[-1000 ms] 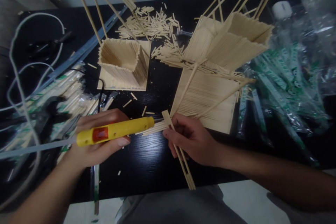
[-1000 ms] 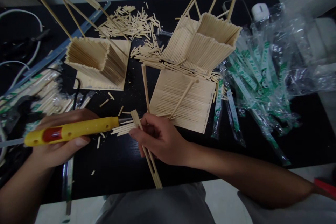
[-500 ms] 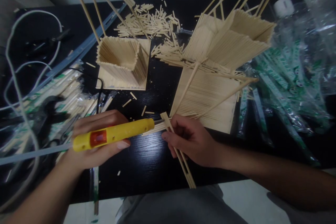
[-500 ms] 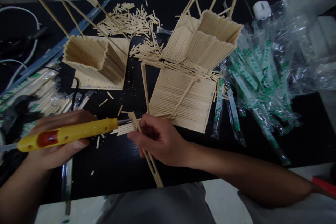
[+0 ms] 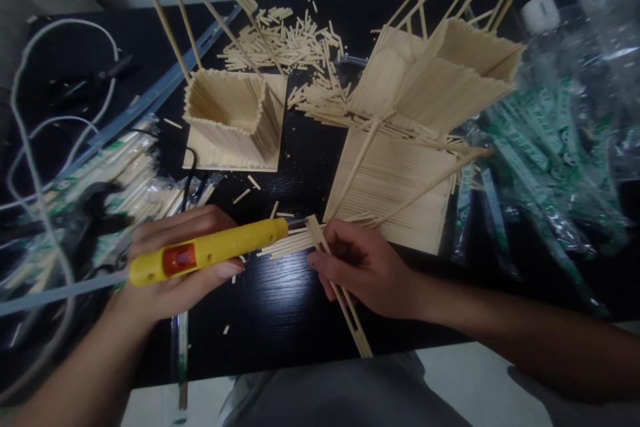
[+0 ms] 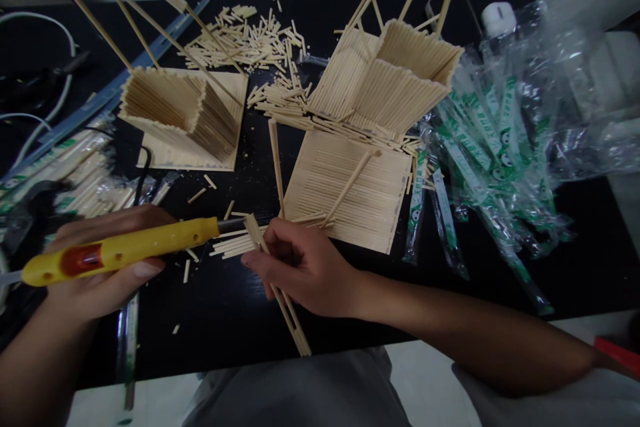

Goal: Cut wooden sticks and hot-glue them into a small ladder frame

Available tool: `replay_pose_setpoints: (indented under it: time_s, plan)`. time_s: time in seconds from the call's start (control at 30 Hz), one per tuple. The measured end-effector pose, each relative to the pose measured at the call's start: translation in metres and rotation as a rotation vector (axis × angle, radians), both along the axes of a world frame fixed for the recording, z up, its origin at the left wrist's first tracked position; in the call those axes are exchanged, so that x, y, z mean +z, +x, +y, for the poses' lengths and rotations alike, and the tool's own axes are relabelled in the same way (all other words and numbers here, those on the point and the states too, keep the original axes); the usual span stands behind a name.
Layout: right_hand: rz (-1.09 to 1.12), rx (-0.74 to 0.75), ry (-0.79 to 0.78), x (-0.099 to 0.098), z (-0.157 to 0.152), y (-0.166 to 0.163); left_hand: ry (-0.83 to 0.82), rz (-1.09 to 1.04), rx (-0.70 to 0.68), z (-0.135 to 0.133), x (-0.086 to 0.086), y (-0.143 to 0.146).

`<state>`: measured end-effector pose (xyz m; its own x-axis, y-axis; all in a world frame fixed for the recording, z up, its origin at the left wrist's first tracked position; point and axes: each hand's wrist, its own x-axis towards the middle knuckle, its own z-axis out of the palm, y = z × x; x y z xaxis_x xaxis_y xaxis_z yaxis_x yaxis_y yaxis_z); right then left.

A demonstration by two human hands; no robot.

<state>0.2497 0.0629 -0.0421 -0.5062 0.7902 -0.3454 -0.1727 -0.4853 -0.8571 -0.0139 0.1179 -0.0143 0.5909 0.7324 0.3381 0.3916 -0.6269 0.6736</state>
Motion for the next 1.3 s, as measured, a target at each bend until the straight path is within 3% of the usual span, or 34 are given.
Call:
replay_pose_setpoints:
  time_s: [0.4,0.57,0.73,0.93,1.3]
  plan:
    - [0.019,-0.002,-0.032,-0.001,-0.001,0.0,0.001,-0.021,-0.1,-0.003,-0.008,-0.006]
    - [0.056,-0.004,-0.083,-0.002,0.001,0.0,0.027,-0.112,-0.042,-0.002,-0.011,-0.009]
    - [0.066,-0.012,-0.092,-0.003,0.0,0.001,0.059,-0.065,0.015,-0.004,-0.008,-0.007]
    - [0.089,-0.014,-0.106,-0.002,0.002,0.001,0.07,0.012,-0.065,-0.008,-0.006,-0.001]
    - [0.105,-0.025,-0.093,-0.003,0.002,0.001,0.193,0.044,-0.024,-0.01,-0.007,0.0]
